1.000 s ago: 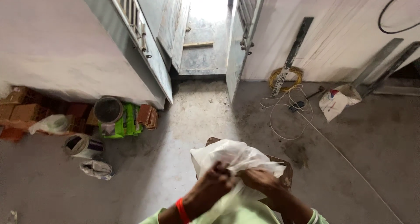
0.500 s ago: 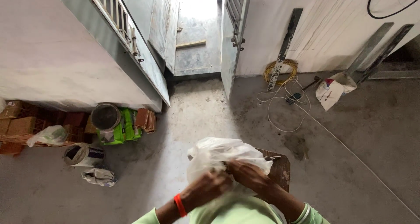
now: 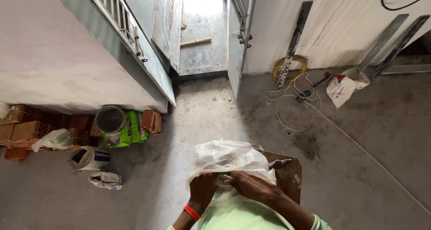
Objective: The recorder is using a hammer to fix white electrical cable clips into a pre-marked line on a ceiling beam.
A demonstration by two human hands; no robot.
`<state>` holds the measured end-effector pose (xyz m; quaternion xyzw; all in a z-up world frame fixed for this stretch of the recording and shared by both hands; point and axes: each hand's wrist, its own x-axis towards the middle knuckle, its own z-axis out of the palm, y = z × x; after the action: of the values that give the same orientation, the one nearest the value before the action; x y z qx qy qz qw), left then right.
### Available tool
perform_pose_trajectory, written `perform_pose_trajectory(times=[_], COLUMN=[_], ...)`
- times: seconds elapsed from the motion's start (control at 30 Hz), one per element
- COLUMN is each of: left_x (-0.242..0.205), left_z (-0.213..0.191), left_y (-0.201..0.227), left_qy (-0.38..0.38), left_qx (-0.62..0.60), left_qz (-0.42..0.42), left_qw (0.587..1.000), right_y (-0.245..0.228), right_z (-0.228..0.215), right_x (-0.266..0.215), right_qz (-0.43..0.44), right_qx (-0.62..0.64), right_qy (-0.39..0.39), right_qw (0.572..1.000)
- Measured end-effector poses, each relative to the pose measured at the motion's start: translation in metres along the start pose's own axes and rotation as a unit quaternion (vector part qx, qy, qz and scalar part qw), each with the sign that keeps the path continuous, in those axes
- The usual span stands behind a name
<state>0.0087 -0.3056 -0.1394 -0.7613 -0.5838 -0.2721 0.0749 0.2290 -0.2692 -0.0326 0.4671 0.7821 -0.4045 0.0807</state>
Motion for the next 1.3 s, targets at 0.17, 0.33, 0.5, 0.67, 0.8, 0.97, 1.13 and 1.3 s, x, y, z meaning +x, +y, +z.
perform_pose_trajectory(times=[0.17,0.33,0.5,0.67,0.8,0.97,1.13,1.3], left_x=[-0.015,0.015,0.018,0.029,0.062,0.086,0.100,0.117], left_z=[0.019,-0.029,-0.048,-0.066,-0.120,-0.173,-0.192,-0.219], left_y=[0.000,0.014,0.010,0.014,0.030,0.051,0.061,0.062], left_qy=[-0.079,-0.143,-0.154,-0.141,-0.173,-0.185,-0.315,-0.253], left_qx=[0.000,-0.018,-0.072,-0.107,-0.221,-0.268,-0.278,-0.348], left_qz=[-0.090,-0.133,-0.163,-0.240,-0.262,-0.156,-0.128,-0.063], left_qw=[0.993,0.981,0.972,0.955,0.923,0.932,0.898,0.901], right_y=[-0.008,0.027,0.021,-0.009,-0.018,-0.039,-0.073,-0.085], right_z=[-0.006,0.039,0.076,0.093,0.101,0.062,-0.052,-0.065], right_x=[-0.009,-0.002,-0.021,-0.055,-0.078,-0.102,-0.103,-0.131], right_qz=[0.034,0.051,0.042,0.034,0.029,0.029,0.035,-0.146], right_qx=[0.134,0.332,0.282,0.226,0.175,0.116,0.069,0.131], right_qy=[0.001,-0.002,0.027,0.048,0.064,0.080,0.111,0.281], right_qw=[0.990,0.942,0.958,0.972,0.982,0.990,0.991,0.940])
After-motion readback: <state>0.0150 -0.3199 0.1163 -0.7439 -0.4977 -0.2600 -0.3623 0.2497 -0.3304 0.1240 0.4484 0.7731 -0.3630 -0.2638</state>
